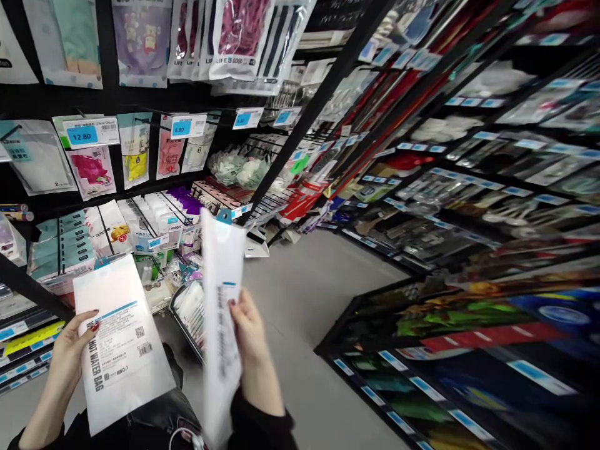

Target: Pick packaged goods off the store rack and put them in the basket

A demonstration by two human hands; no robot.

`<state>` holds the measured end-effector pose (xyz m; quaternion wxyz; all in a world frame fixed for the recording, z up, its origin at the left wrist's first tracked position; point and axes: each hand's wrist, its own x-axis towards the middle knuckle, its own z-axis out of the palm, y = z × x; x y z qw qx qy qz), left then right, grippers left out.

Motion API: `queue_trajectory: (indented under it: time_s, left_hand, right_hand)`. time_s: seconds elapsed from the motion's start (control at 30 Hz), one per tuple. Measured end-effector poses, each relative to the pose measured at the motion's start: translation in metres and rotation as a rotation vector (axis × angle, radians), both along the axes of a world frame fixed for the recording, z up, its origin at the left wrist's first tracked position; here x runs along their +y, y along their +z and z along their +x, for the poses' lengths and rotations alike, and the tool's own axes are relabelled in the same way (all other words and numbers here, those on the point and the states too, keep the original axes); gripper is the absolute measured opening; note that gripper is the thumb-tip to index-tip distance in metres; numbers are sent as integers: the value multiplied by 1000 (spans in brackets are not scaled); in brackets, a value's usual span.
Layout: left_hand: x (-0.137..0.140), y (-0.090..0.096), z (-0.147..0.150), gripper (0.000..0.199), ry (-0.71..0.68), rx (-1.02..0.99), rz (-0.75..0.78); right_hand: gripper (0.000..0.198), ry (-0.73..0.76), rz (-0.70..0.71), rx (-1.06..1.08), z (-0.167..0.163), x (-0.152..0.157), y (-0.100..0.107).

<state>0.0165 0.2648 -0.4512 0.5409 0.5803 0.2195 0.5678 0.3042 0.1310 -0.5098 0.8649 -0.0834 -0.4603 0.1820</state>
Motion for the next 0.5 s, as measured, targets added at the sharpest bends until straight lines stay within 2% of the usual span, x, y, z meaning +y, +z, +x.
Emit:
queue_trajectory:
  time_s: [0.1, 0.13, 0.17, 0.23, 0.3, 0.4, 0.5]
  left_hand:
    - [4, 2, -3, 53, 57, 27, -19]
    - [6, 2, -3, 54, 73, 31, -32]
    - [9, 1, -3, 56, 88, 37, -46]
    - [17, -1, -2, 59, 108, 59, -61]
    - [25, -5, 2, 58, 121, 104, -61]
    - [39, -12, 13, 51, 146, 204, -45]
    - [52, -17, 34, 49, 181, 366, -27]
  right_hand:
    - [34, -829, -511, 96, 60, -29, -23]
    - [34, -993, -683, 115, 79, -33, -37]
    - [35, -1063, -847, 132, 95, -35, -53]
    - [39, -1038, -1158, 138, 120, -29, -90]
    - [40, -950, -1343, 156, 134, -13, -127]
    - [38, -848, -1471, 225, 144, 21, -175]
    - [33, -770, -1558, 275, 155, 63, -209]
